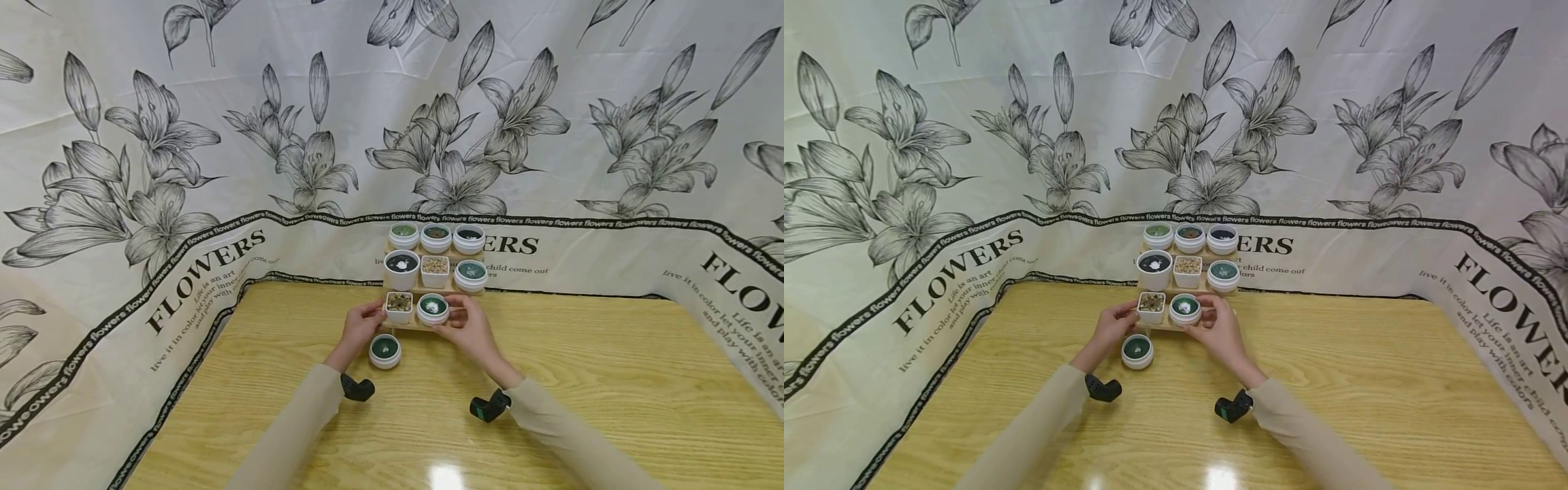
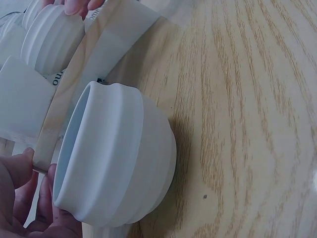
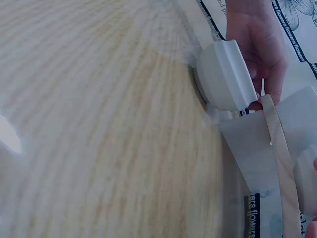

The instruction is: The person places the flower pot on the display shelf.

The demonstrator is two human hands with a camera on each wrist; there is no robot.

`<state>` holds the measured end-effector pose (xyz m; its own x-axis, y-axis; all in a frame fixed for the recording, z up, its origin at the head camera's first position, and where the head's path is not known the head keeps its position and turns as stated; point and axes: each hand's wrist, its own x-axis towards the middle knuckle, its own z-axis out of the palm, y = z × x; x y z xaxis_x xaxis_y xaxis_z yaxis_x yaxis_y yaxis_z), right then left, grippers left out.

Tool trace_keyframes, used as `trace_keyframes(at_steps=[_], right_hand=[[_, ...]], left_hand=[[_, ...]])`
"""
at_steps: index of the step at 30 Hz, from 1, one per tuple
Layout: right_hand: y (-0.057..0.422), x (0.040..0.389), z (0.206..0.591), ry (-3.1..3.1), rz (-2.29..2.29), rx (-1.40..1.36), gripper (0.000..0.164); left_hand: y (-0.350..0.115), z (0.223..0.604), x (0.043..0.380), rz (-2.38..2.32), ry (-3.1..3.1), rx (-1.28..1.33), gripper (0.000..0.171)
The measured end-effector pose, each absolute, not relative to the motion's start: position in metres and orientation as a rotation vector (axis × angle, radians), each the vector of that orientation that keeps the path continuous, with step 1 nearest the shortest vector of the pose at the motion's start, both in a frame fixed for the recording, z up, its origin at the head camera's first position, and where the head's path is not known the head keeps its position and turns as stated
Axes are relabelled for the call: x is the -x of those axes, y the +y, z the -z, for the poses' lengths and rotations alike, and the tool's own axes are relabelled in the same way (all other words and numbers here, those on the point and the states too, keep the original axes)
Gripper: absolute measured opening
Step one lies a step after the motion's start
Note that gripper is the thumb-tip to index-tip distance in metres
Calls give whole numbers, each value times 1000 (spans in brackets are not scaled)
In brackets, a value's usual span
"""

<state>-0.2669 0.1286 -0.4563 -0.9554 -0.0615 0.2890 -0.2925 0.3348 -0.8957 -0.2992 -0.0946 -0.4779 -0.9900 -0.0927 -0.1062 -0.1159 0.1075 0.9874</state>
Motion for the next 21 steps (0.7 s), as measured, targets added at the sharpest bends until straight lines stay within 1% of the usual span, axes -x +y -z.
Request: trace_keyframes(at_steps=[5, 12, 15, 21], right_hand=[[126, 258, 456, -2349, -1676, -294, 57], [117, 229, 432, -2336, -1642, -295, 51], [116, 223, 430, -2355, -1605, -279, 49], [121, 234, 463, -2319, -1571, -306, 49]], left_hand=[[-95, 478, 299, -2091, 2321, 211, 34], [-95, 479, 299, -2096, 2323, 202, 33], [-95, 479, 299, -2099, 2322, 205, 33], [-95, 481, 301, -2109, 2303, 193, 35]])
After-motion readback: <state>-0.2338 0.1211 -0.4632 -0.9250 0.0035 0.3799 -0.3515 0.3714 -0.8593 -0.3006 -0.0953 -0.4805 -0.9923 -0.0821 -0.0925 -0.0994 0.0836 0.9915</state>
